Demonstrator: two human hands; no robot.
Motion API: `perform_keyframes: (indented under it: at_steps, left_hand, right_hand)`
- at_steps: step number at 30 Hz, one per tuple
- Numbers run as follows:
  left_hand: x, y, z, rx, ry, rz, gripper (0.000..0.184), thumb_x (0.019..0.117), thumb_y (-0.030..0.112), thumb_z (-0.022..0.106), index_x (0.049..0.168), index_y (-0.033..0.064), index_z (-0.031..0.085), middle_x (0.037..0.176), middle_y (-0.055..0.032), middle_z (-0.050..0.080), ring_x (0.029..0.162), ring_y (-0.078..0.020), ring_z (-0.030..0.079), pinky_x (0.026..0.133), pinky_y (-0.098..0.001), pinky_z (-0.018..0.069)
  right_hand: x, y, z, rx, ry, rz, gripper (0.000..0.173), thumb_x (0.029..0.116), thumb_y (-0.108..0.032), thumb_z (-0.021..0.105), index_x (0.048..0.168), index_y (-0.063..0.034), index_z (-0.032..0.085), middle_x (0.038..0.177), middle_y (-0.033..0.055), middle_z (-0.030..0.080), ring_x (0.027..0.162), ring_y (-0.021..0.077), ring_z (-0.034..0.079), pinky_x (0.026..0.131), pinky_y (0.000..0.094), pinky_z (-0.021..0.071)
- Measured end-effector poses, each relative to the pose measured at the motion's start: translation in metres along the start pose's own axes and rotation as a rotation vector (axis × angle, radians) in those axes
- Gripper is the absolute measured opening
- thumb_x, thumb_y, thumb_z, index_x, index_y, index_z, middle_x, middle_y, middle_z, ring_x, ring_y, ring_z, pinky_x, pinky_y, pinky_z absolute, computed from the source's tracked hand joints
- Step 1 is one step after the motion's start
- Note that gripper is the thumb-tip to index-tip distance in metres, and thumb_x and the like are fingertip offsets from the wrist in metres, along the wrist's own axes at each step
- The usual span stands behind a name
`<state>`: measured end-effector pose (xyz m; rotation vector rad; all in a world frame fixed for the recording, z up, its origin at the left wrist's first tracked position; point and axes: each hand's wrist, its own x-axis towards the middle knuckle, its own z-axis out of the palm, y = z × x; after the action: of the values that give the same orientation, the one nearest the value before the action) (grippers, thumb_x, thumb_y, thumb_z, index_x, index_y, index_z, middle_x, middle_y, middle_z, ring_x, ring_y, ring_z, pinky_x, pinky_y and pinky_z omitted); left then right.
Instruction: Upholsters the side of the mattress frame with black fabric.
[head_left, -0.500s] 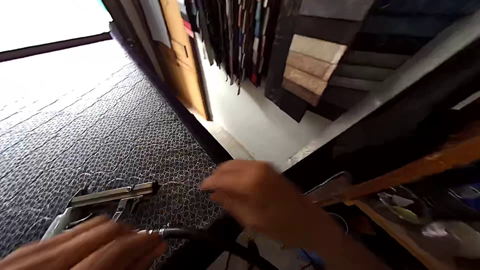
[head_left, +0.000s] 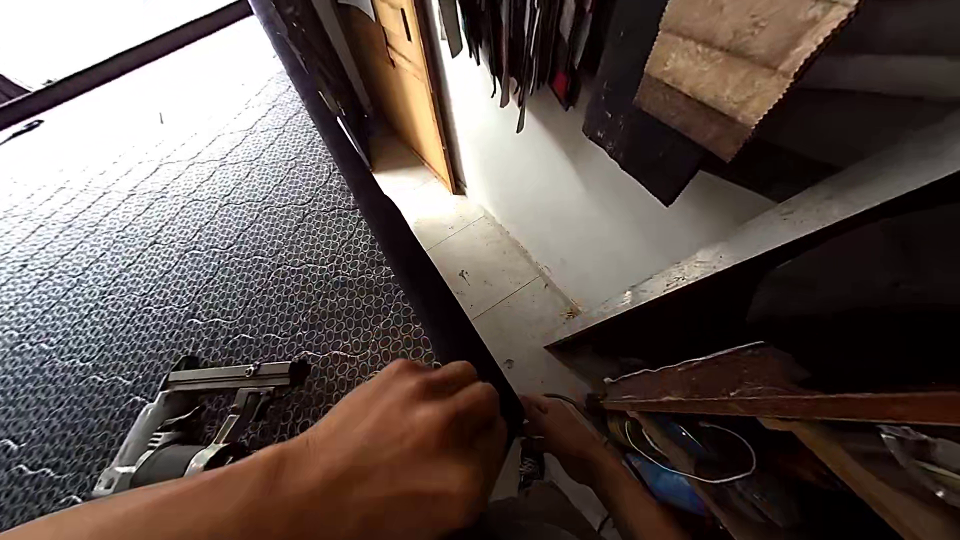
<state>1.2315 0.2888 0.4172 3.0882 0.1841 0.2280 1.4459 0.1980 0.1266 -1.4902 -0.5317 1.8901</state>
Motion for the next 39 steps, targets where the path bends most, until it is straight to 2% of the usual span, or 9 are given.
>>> perform_keyframes:
  at_steps: [4, 9, 14, 18, 23, 26, 33, 36, 39]
  left_hand:
    - [0.005, -0.002, -0.001, 0.093, 0.004, 0.051, 0.024, 0.1024, 0.015, 0.050, 0.085, 0.0095, 0.066, 0.074, -0.0025, 0.058, 0.062, -0.0188, 0.057, 0.045, -0.0310, 0.0412]
    - [-0.006, -0.005, 0.007, 0.299, 0.157, 0.152, 0.021, 0.1023, 0.004, 0.046, 0.094, 0.0023, 0.065, 0.078, -0.0083, 0.059, 0.066, -0.0233, 0.055, 0.050, -0.0339, 0.0385]
    - [-0.007, -0.014, 0.000, 0.029, 0.045, -0.075, 0.023, 0.1003, 0.028, 0.054, 0.093, 0.0157, 0.072, 0.086, 0.0012, 0.065, 0.068, -0.0137, 0.061, 0.048, -0.0285, 0.0454]
    - [0.000, -0.003, 0.012, 0.147, 0.111, 0.108, 0.024, 0.1025, 0.006, 0.046, 0.088, 0.0033, 0.064, 0.077, -0.0071, 0.057, 0.060, -0.0202, 0.054, 0.044, -0.0316, 0.0401]
    - [-0.014, -0.010, 0.012, 0.075, 0.163, 0.191, 0.020, 0.1040, 0.007, 0.048, 0.101, 0.0013, 0.068, 0.088, -0.0108, 0.066, 0.074, -0.0229, 0.063, 0.057, -0.0342, 0.0515]
    - [-0.006, -0.012, 0.011, -0.008, 0.156, 0.064, 0.020, 0.1021, 0.012, 0.053, 0.092, 0.0068, 0.070, 0.082, -0.0052, 0.067, 0.071, -0.0185, 0.064, 0.057, -0.0307, 0.0521]
    - [-0.030, -0.021, -0.006, -0.196, 0.308, -0.101, 0.013, 0.1003, 0.015, 0.062, 0.099, 0.0108, 0.074, 0.097, 0.0000, 0.072, 0.091, -0.0086, 0.069, 0.075, -0.0222, 0.0581]
    - [-0.065, -0.019, -0.025, -0.185, 0.012, -0.223, 0.033, 0.1022, 0.046, 0.057, 0.102, 0.0172, 0.075, 0.094, 0.0038, 0.071, 0.086, -0.0081, 0.066, 0.071, -0.0264, 0.0555]
    - [-0.099, -0.004, -0.025, -0.191, -0.388, -0.277, 0.064, 0.0942, 0.072, 0.050, 0.107, 0.0116, 0.068, 0.084, -0.0060, 0.068, 0.077, -0.0250, 0.068, 0.062, -0.0433, 0.0562]
  right_hand:
    - [0.006, 0.005, 0.005, 0.135, 0.113, -0.052, 0.039, 0.0999, -0.022, 0.067, 0.132, -0.0020, 0.059, 0.116, 0.0171, 0.070, 0.096, 0.0288, 0.073, 0.081, 0.0447, 0.0631]
    - [0.005, 0.002, 0.019, 0.294, 0.095, 0.084, 0.041, 0.1054, -0.034, 0.058, 0.128, -0.0003, 0.059, 0.117, 0.0164, 0.071, 0.101, 0.0274, 0.073, 0.085, 0.0415, 0.0632]
    - [0.003, 0.020, 0.023, 0.495, 0.139, 0.106, 0.037, 0.1084, -0.031, 0.051, 0.122, 0.0022, 0.061, 0.105, 0.0154, 0.074, 0.092, 0.0237, 0.074, 0.081, 0.0388, 0.0617]
    - [0.014, 0.040, 0.021, 0.464, 0.109, 0.208, 0.051, 0.1096, -0.044, 0.043, 0.132, -0.0019, 0.059, 0.116, 0.0153, 0.071, 0.103, 0.0254, 0.070, 0.086, 0.0417, 0.0581]
    - [0.012, 0.050, 0.029, 0.656, 0.136, 0.133, 0.030, 0.1115, -0.027, 0.041, 0.120, -0.0034, 0.057, 0.103, 0.0123, 0.072, 0.094, 0.0232, 0.072, 0.081, 0.0405, 0.0604]
    - [0.022, 0.060, 0.029, 0.673, 0.240, 0.128, 0.021, 0.1081, -0.018, 0.049, 0.120, -0.0029, 0.058, 0.103, 0.0131, 0.071, 0.095, 0.0244, 0.071, 0.081, 0.0436, 0.0596]
    - [0.037, 0.068, 0.031, 0.711, 0.278, 0.081, 0.030, 0.1089, -0.024, 0.041, 0.114, -0.0016, 0.060, 0.095, 0.0156, 0.072, 0.085, 0.0267, 0.071, 0.072, 0.0444, 0.0596]
    - [0.035, 0.067, 0.032, 0.799, 0.132, 0.111, 0.050, 0.1110, -0.041, 0.030, 0.127, -0.0024, 0.058, 0.109, 0.0174, 0.072, 0.098, 0.0298, 0.072, 0.084, 0.0490, 0.0597]
    - [0.038, 0.065, 0.025, 0.825, 0.043, 0.107, 0.056, 0.1104, -0.049, 0.032, 0.126, -0.0029, 0.059, 0.108, 0.0167, 0.072, 0.097, 0.0277, 0.071, 0.086, 0.0471, 0.0594]
